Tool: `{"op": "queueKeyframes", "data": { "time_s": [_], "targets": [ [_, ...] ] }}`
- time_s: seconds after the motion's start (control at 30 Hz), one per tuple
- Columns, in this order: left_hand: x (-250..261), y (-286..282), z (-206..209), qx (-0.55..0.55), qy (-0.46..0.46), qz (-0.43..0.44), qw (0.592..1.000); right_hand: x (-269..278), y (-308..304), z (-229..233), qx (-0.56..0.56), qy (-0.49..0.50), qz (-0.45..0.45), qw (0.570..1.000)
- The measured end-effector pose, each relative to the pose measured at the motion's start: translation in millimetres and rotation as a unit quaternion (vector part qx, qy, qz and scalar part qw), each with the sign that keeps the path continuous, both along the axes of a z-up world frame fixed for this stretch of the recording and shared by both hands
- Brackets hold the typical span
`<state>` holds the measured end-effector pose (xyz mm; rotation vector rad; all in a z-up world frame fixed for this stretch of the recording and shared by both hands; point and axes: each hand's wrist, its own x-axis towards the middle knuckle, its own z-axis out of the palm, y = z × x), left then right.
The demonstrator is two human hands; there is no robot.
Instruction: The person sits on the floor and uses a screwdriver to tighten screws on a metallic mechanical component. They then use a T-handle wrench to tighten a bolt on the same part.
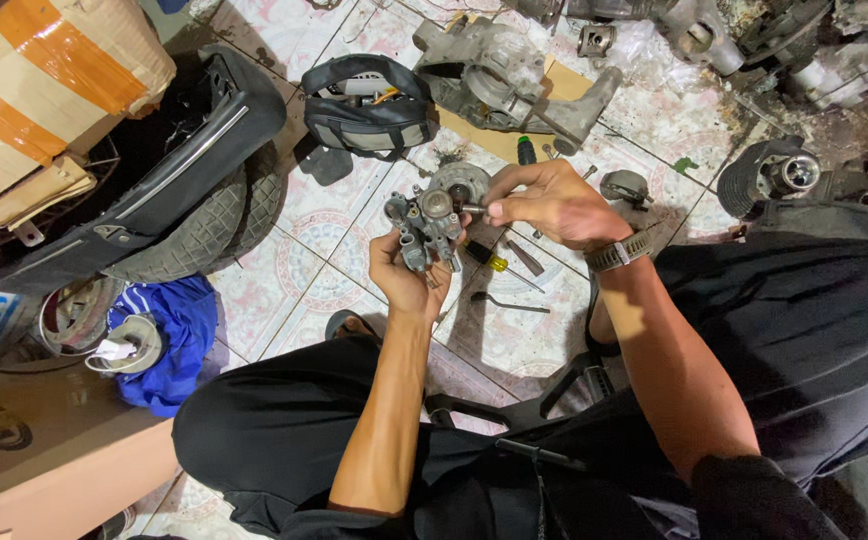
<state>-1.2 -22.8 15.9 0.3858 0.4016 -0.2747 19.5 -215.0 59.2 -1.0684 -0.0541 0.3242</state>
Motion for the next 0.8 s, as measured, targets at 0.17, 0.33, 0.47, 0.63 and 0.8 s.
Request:
{"op": "queueKeyframes", "data": {
  "time_s": [0.17, 0.33, 0.47, 0.63, 0.8],
  "targets": [
    [0, 0, -2, 0.034, -0.023, 0.006, 0.999, 1, -6, 16, -0.156, 0.021, 0.018, 0.987],
    [3, 6, -36, 0.046, -0.013, 0.024, 0.999, -1, -2, 18, -0.170, 0.018, 0.026, 0.985],
    [4, 7, -48, 0.055, -0.008, 0.032, 0.998, -2, 0, 21, -0.153, 0.027, 0.018, 0.988],
    [1, -1, -6, 0.051, -0.016, 0.039, 0.998, 0, 1, 19, -0.145, 0.026, 0.023, 0.989],
    [1, 2, -21, 0.057, -0.024, 0.040, 0.997, -1, 4, 29, -0.143, 0.025, 0.018, 0.989]
  ]
}}
